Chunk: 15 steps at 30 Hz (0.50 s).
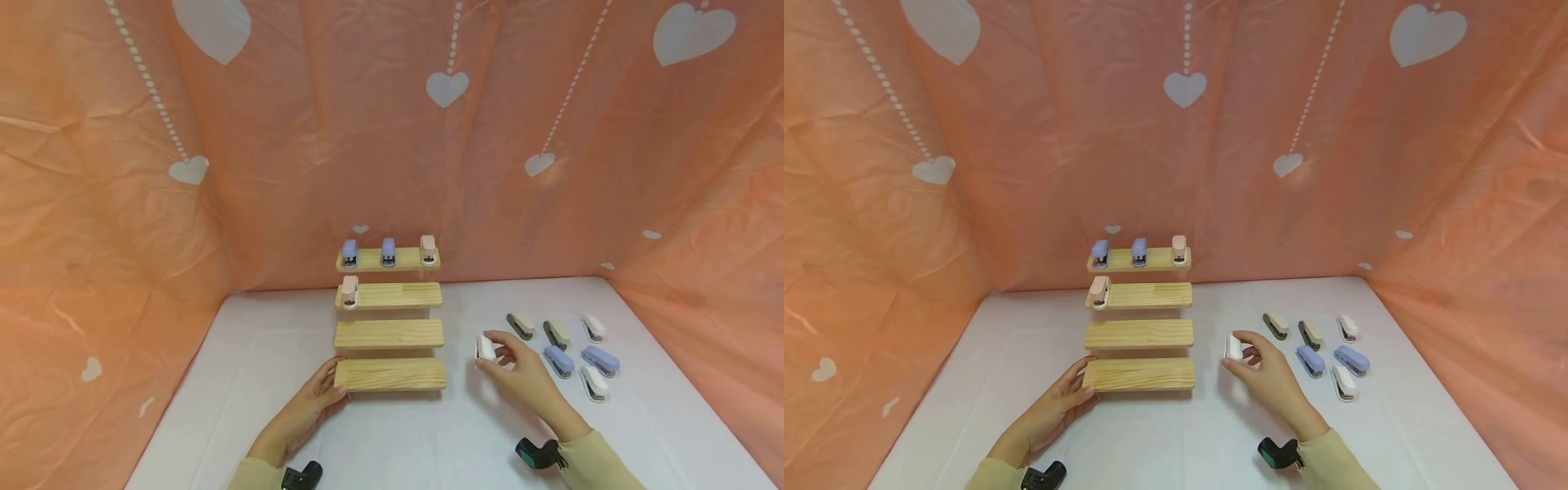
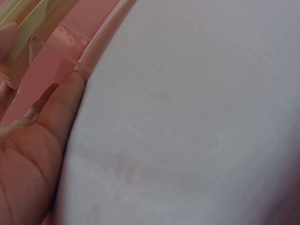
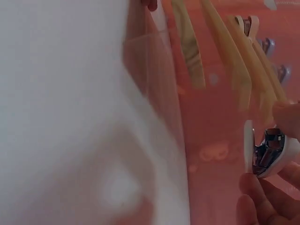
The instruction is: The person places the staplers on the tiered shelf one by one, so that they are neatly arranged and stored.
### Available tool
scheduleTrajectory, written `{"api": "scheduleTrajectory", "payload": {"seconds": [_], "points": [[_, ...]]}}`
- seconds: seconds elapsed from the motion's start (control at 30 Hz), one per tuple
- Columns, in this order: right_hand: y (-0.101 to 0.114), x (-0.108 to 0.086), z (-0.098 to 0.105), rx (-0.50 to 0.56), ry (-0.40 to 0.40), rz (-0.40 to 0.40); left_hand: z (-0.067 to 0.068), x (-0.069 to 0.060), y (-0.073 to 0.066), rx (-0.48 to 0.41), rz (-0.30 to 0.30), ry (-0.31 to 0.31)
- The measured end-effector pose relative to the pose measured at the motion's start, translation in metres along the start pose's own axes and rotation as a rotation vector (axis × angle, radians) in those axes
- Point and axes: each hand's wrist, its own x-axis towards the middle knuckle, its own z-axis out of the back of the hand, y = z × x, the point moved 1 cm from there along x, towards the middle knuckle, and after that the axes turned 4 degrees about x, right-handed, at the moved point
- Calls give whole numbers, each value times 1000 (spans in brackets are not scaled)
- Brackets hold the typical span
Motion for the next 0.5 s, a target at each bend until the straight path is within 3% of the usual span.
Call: {"api": "scheduleTrajectory", "payload": {"seconds": [0.2,0.5], "points": [[21,16,-18,10,6,70,-1,0,0,1,-8,-10],[55,42,-35,53,-42,244,-3,-1,-3,-7,-2,-23]]}}
